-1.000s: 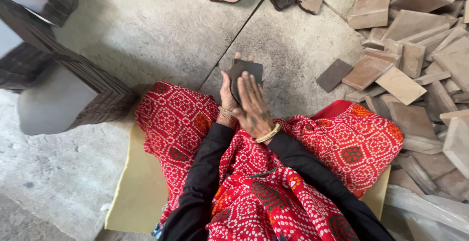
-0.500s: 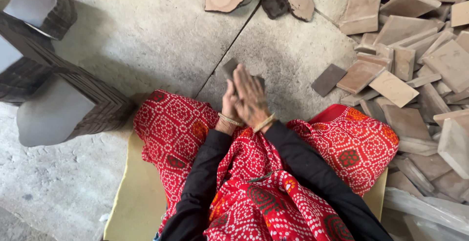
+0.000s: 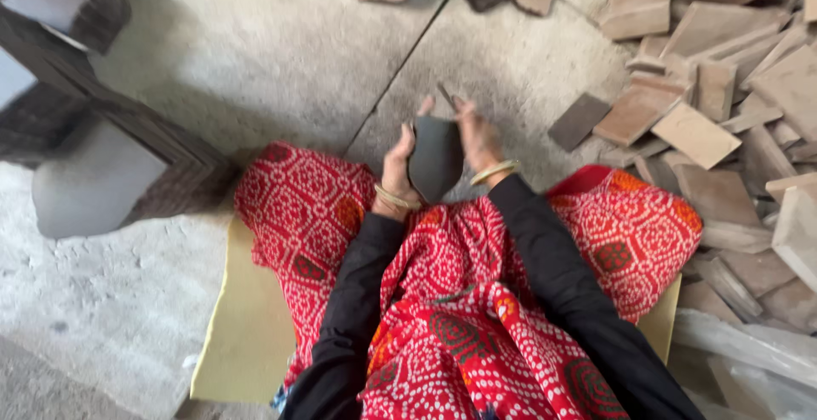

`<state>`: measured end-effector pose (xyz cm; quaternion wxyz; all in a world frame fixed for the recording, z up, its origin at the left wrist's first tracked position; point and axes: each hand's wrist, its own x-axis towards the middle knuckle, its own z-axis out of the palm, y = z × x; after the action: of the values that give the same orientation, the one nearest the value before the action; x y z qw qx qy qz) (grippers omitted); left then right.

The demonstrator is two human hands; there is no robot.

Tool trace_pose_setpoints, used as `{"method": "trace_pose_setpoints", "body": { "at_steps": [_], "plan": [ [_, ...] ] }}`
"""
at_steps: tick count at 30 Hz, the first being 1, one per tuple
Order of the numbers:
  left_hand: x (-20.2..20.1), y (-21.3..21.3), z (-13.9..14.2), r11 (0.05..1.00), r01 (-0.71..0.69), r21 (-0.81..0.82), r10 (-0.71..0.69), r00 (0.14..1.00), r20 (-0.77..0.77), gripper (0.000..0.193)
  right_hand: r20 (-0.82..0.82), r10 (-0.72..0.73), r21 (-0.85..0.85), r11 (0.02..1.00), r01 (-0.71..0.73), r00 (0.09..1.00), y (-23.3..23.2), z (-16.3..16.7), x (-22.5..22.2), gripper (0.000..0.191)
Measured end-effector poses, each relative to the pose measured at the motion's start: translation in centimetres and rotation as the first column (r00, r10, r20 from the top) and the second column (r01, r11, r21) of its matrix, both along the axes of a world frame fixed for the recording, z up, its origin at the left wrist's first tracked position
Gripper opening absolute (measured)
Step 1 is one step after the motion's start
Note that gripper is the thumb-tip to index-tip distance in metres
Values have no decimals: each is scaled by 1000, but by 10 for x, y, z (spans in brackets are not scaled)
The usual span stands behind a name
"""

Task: The person sits on the floor and smooths small dark stone pieces, rubbing each piece by hand against the concrete floor and turning it over to work different sides, then sets finished pieces on a growing stack beside them.

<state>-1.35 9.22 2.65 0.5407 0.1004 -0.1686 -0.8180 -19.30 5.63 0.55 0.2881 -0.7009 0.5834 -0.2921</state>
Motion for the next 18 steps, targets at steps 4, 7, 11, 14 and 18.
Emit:
{"method": "trace_pose_setpoints", "body": {
  "at_steps": [4,7,11,14,18],
  "plan": [
    [8,-1,27,987,85,-137,-130,922,-364,76,352,-610,737,648,191,710,9,-25,-35,96],
    [7,-2,27,997,69,38,-53,944,-327,83,317,-686,728,619,296,655,23,-43,-42,98],
    [6,-10,-2,971,-19,238,84,961,-265,88,498,-409,389,893,224,765,25,-37,-42,89],
    [5,-16,-28,953,-108,282,127,991,-50,81,494,-410,375,896,238,767,23,-12,-41,80],
    [1,-18,-37,928,-75,366,56,997,61,71,574,-178,248,968,37,799,22,31,-34,71]
  ]
}}
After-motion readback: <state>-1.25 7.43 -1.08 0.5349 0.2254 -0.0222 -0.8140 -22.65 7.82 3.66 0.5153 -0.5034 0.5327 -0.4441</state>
